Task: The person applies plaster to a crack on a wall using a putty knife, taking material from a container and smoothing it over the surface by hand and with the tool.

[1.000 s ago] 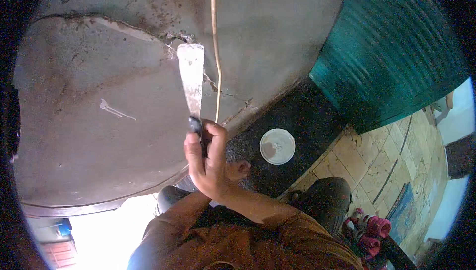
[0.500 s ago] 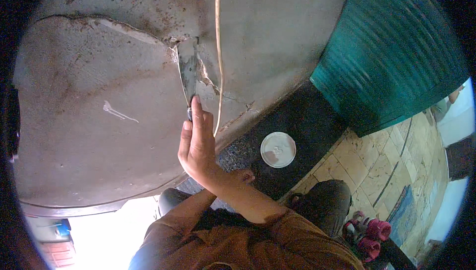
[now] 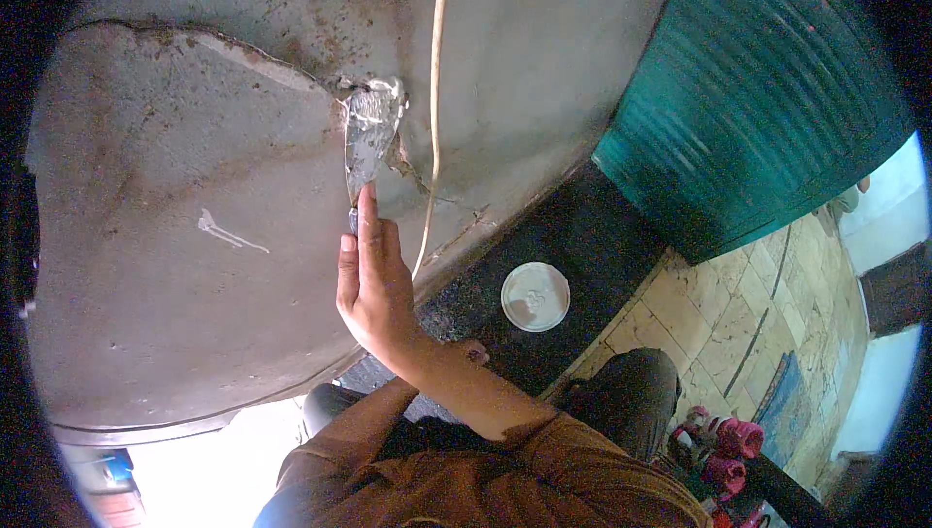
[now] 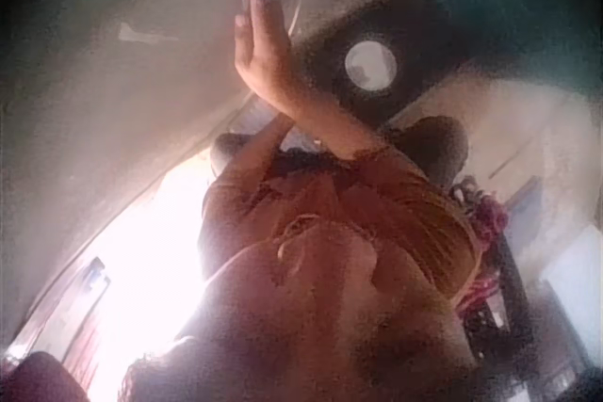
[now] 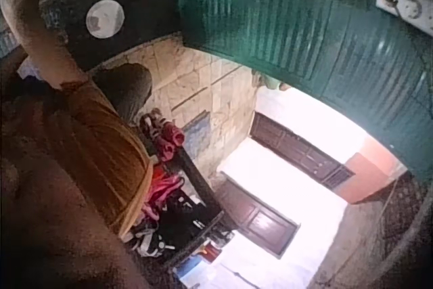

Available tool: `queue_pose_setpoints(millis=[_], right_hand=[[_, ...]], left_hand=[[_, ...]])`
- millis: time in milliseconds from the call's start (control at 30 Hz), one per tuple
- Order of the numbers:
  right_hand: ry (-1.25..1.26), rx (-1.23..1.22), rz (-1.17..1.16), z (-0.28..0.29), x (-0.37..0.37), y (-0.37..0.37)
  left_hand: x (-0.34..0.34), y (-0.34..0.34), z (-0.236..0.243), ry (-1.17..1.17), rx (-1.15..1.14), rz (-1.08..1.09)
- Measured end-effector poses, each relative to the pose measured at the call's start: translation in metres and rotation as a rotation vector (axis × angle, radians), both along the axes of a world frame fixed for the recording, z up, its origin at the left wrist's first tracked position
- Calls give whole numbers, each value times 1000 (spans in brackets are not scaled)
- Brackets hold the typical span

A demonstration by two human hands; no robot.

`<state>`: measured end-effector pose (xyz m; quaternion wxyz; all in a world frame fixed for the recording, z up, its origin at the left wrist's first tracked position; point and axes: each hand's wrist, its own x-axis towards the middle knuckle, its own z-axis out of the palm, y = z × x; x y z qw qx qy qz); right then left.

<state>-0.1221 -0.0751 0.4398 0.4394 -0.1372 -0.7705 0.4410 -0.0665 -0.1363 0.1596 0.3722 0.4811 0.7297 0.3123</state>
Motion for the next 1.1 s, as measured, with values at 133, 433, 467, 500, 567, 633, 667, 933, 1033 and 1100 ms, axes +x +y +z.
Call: queue_pose_setpoints(millis=[133,433,467,500,567,633,667,933,1033,1100], right_hand=[[4,-6,23,-7,5,-1],[96,18,55,-35,32,-12],[120,-2,60,-39,35,-11],[150,40,52,-30,32,-8],[120,53,31,-15,26,4],[146,97,4,1,13,11],[150,92,8,2,10,9],[139,33,97,-21,15,-10],[185,44,93,-15,14,-5],[177,28,114,-8,11,-3]], left_hand=[[1,2,-1,4,6,4],[7,3,-4,14,28,30],[6,5,-4,15,34,28],[4,2,-4,18,33,40],[6,7,-7,3,38,27],[1,5,-7,12,37,36],[1,2,-6,14,36,38],[5,5,-13,-4,73,32],[5,7,-7,-14,57,26],[5,9,0,-27,22,12]])
